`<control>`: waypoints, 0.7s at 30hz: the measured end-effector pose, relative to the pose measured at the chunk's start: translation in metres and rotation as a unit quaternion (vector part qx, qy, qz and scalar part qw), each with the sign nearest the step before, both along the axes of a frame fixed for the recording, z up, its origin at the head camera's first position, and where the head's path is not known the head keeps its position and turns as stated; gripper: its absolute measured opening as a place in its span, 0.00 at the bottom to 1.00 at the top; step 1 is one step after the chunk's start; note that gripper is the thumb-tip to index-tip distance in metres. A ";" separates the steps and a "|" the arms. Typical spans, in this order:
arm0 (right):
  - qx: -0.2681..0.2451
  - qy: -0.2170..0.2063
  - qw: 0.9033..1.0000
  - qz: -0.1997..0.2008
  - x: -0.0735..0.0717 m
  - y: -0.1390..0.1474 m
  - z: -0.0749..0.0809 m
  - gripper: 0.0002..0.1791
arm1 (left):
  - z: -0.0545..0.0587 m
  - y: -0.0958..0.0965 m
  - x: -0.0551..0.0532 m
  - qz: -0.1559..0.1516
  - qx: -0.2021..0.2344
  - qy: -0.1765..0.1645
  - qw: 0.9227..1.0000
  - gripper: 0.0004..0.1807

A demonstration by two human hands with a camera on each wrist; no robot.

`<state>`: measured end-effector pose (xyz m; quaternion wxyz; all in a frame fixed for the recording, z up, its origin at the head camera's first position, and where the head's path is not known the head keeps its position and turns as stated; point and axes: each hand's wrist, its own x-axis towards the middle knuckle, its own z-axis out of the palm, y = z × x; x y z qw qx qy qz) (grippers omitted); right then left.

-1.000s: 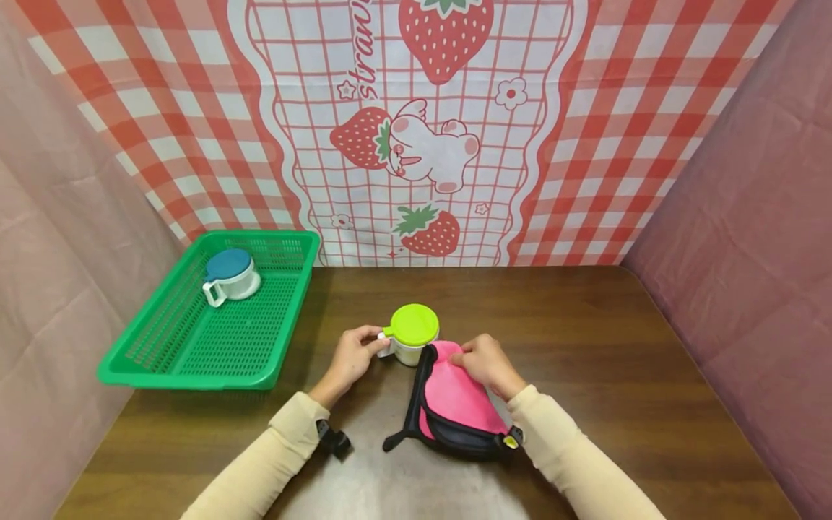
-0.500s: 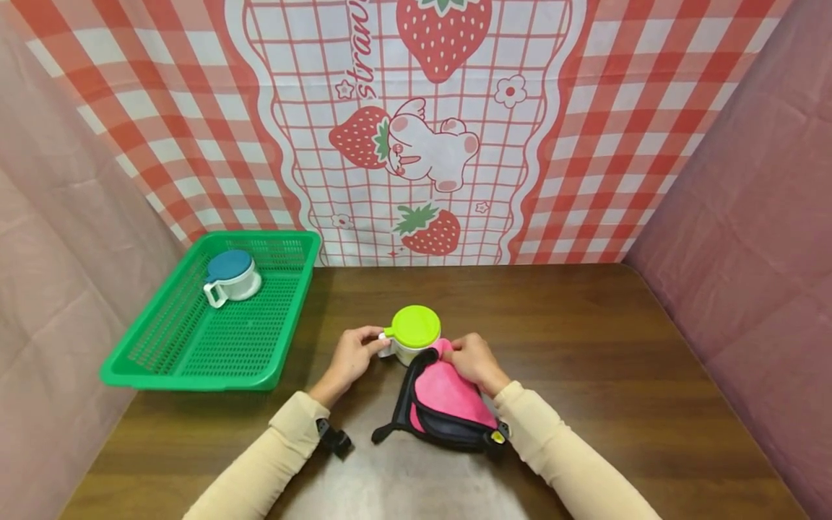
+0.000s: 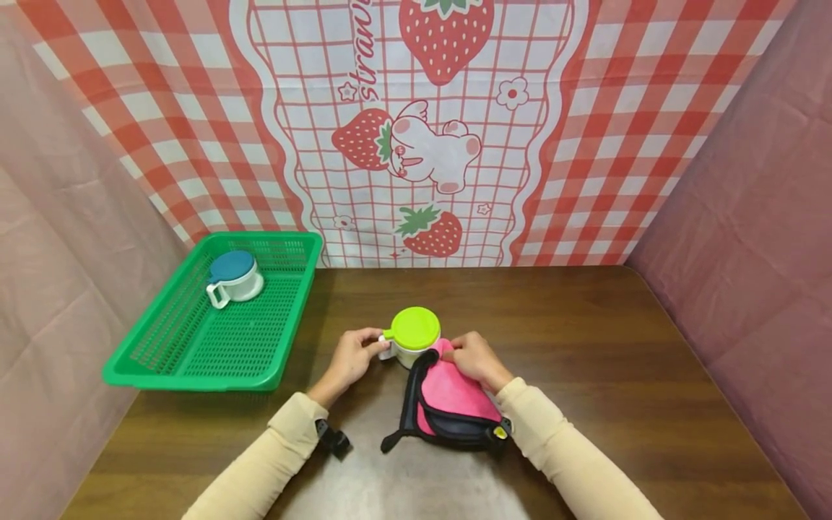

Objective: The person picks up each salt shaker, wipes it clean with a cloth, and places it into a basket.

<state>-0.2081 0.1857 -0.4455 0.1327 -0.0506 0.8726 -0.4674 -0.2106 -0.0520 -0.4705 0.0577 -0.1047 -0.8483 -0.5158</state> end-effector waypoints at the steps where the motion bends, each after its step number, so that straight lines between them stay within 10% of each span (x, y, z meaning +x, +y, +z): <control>1: 0.004 0.000 1.000 0.006 -0.001 0.001 0.000 0.11 | 0.000 0.000 0.000 -0.002 -0.002 0.000 1.000 0.11; 21: 0.049 0.009 0.996 0.074 -0.011 0.013 0.012 0.06 | 0.003 -0.011 0.000 -0.049 -0.044 0.004 0.998 0.10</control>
